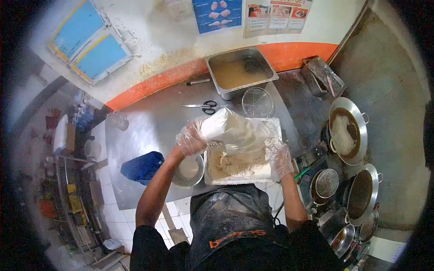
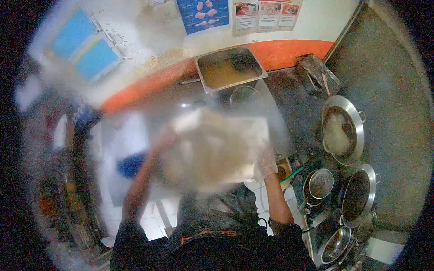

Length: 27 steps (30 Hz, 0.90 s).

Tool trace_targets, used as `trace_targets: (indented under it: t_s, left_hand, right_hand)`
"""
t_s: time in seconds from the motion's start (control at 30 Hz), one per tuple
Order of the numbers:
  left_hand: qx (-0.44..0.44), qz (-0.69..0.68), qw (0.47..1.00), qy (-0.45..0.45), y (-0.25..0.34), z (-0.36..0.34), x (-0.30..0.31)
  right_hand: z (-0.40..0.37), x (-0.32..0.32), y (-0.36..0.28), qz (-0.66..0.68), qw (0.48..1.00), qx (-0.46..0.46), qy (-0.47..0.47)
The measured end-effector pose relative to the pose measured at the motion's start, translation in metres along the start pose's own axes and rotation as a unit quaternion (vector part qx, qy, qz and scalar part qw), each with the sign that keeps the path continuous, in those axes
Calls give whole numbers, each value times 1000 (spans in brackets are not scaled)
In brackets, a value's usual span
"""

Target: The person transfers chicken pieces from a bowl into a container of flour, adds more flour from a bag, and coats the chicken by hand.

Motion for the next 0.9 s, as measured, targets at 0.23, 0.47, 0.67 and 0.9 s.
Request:
trace_targets:
  t_s: [0.23,0.47,0.67,0.9]
  left_hand:
    - [99,2,993,59,-65,-1,9]
    - [123,-309,942,-43,-25,-23,-30]
    - [197,-524,823,-94,-4,-44,-23]
    - [493,-867,60,47,30,-43,40]
  right_hand:
    - [8,-11,15,447,888,-29,102]
    - [21,-2,17,-268,900,228,256]
    - [45,-33,82,-555,775,257,157]
    - [81,130,-153,-368,870,327,17]
Point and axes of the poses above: each hand's wrist, its own z-axis towards the middle knuckle, its own x-axis out of the back of the hand, y = z × x, the point moved 5 cm from there along z, towards the middle knuckle, and after that the axes turned 10 degrees about -z, right-handed, at the moved point
